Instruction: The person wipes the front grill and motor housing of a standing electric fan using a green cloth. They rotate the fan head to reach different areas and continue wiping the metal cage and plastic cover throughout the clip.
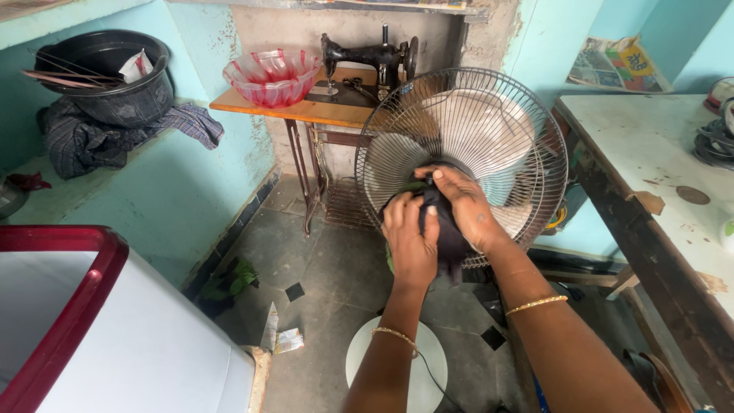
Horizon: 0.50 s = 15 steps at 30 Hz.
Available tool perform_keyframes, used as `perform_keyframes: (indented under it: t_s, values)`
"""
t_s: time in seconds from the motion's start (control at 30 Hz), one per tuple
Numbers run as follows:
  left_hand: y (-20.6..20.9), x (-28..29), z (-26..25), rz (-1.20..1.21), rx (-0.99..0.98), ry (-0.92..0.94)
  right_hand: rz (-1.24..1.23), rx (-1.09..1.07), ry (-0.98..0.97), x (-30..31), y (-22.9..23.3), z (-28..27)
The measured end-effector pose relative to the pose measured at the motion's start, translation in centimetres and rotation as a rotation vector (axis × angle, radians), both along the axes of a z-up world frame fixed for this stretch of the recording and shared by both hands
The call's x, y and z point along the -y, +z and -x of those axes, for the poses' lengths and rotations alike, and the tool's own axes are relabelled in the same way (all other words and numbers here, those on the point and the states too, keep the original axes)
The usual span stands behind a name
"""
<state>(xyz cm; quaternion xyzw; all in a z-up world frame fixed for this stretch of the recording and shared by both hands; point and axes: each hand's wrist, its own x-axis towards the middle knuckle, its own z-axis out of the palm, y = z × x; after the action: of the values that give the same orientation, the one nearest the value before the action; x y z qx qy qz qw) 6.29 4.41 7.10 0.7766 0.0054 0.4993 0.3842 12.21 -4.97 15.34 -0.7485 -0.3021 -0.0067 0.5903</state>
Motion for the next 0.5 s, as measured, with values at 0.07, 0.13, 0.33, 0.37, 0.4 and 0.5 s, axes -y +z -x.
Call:
perform_keyframes:
  t_s: [0.07,0.13,0.33,0.37,0.4,0.5]
  values:
    - [0.0,0.3,-0.9,0.142,0.024,0.013,0.039,-0.004,-0.019,0.2,0.3,0.2]
    - [0.4,-0.2,-1.8,0.312,-0.027,0.015,0.052,-0.008,-0.038,0.2,0.2,0.5]
    - [1.4,0.4,-2.1,0.542,-0.012,0.036,0.040,0.049,-0.080,0.5,-0.6,0.8]
    - [1.1,1.0,-1.6,0.421,0.033,0.077,0.024,0.067,-0.073,0.5,-0.8,0.7]
    - [0.9,1.4,-1.1,0.300,0.077,0.117,0.008,0.085,-0.066,0.6,-0.9,0.5]
    - [-0.2,1.9,0.0,0.056,0.134,0.101,-0.074,-0.054,-0.017,1.0,-1.2,0.0]
